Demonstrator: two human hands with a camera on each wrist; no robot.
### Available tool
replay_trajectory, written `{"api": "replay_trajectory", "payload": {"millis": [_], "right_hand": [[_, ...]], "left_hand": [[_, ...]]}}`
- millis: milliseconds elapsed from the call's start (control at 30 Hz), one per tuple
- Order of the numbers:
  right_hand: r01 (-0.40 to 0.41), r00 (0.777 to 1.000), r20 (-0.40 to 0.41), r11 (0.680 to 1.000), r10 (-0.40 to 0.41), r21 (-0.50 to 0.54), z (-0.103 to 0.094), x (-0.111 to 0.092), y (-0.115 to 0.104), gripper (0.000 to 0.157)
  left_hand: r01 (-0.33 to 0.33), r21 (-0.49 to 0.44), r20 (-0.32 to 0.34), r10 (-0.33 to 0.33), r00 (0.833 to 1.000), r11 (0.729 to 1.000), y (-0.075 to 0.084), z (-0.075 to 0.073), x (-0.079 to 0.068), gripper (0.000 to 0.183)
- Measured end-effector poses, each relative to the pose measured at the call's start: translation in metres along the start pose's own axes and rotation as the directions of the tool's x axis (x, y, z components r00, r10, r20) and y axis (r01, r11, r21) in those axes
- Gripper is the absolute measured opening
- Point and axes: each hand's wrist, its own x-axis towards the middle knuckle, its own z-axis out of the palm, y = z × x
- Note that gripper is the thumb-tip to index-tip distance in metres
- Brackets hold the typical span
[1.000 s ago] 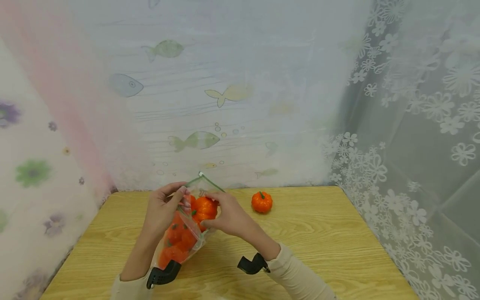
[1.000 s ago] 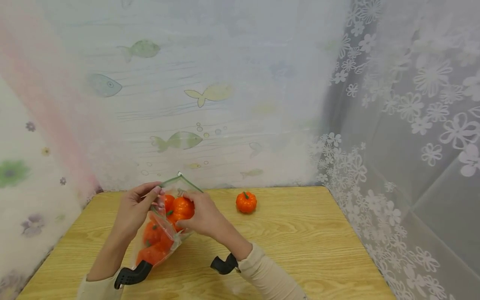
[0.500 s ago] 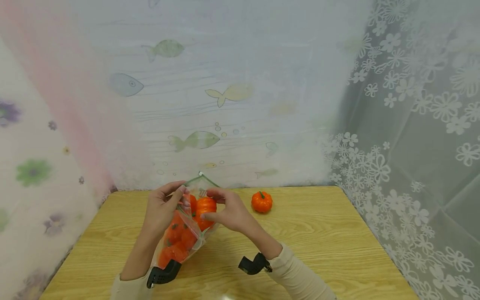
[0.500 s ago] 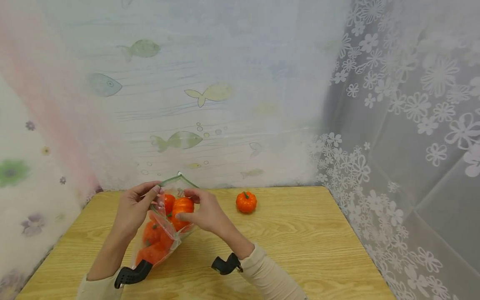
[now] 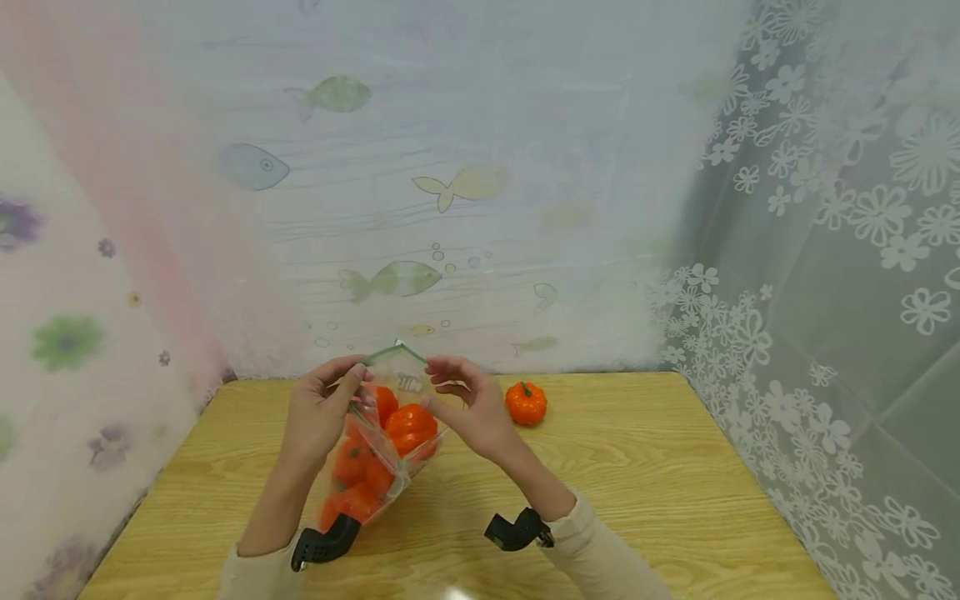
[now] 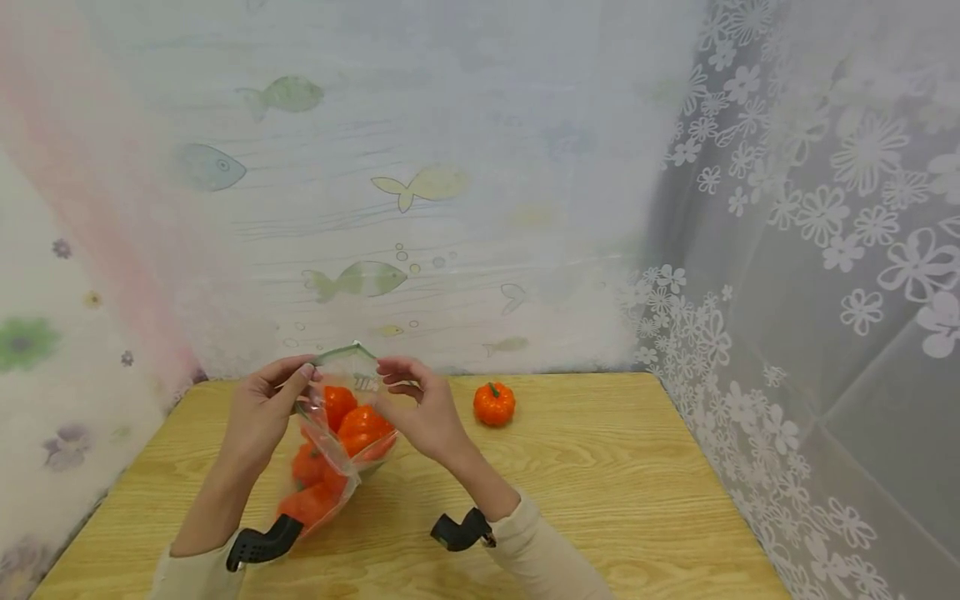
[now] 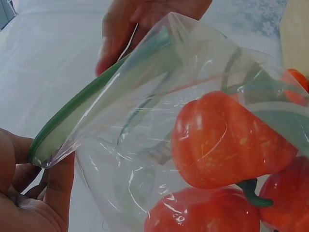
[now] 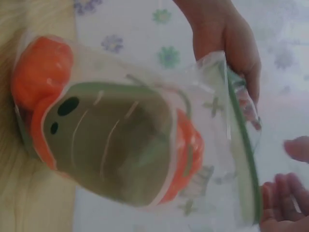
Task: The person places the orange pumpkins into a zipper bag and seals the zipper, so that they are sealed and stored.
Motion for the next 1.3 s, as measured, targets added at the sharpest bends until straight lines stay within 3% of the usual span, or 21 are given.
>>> {"api": "replay_trajectory", "payload": {"millis": [133, 267, 433, 633, 800, 967, 1133, 1300], "right_hand": [[0.104, 0.981, -0.173, 0.989, -0.086, 0.1, -0.015, -0.002, 0.005, 0.031], [0.086, 0.945, -0.325, 0.99, -0.045, 0.111, -0.039, -0.006, 0.019, 0.021], [-0.119, 0.885, -0.442, 0.989, 0.144, 0.083, -0.074, -0.015, 0.051, 0.018], [-0.403, 0.777, -0.538, 0.915, 0.327, -0.026, -0.111, -0.026, 0.101, 0.025], [-0.576, 0.72, -0.526, 0.812, 0.452, -0.092, -0.13, -0.036, 0.132, 0.046], [-0.676, 0.696, -0.433, 0.726, 0.573, -0.125, -0.138, -0.041, 0.142, 0.065], [-0.719, 0.676, -0.369, 0.68, 0.637, -0.144, -0.142, -0.038, 0.145, 0.072], [-0.744, 0.661, -0.336, 0.645, 0.671, -0.175, -0.143, -0.031, 0.146, 0.072]], "left_hand": [[-0.039, -0.018, -0.015, 0.038, 0.999, 0.999, 0.004, -0.002, 0.002, 0.03], [-0.062, -0.065, -0.034, 0.06, 0.998, 0.996, 0.007, -0.002, 0.002, 0.029], [-0.046, -0.073, -0.041, 0.043, 0.998, 0.996, 0.003, -0.006, 0.002, 0.03], [-0.024, -0.086, -0.058, 0.019, 0.998, 0.996, -0.003, -0.014, -0.002, 0.032], [-0.015, -0.092, -0.084, 0.007, 0.996, 0.996, -0.005, -0.021, -0.007, 0.031], [0.02, -0.013, -0.098, -0.021, 0.995, 1.0, -0.005, -0.029, -0.012, 0.031], [0.037, 0.09, -0.106, -0.028, 0.994, 0.995, -0.001, -0.037, -0.013, 0.032], [0.034, 0.115, -0.127, -0.019, 0.992, 0.993, -0.001, -0.044, -0.013, 0.031]]}}
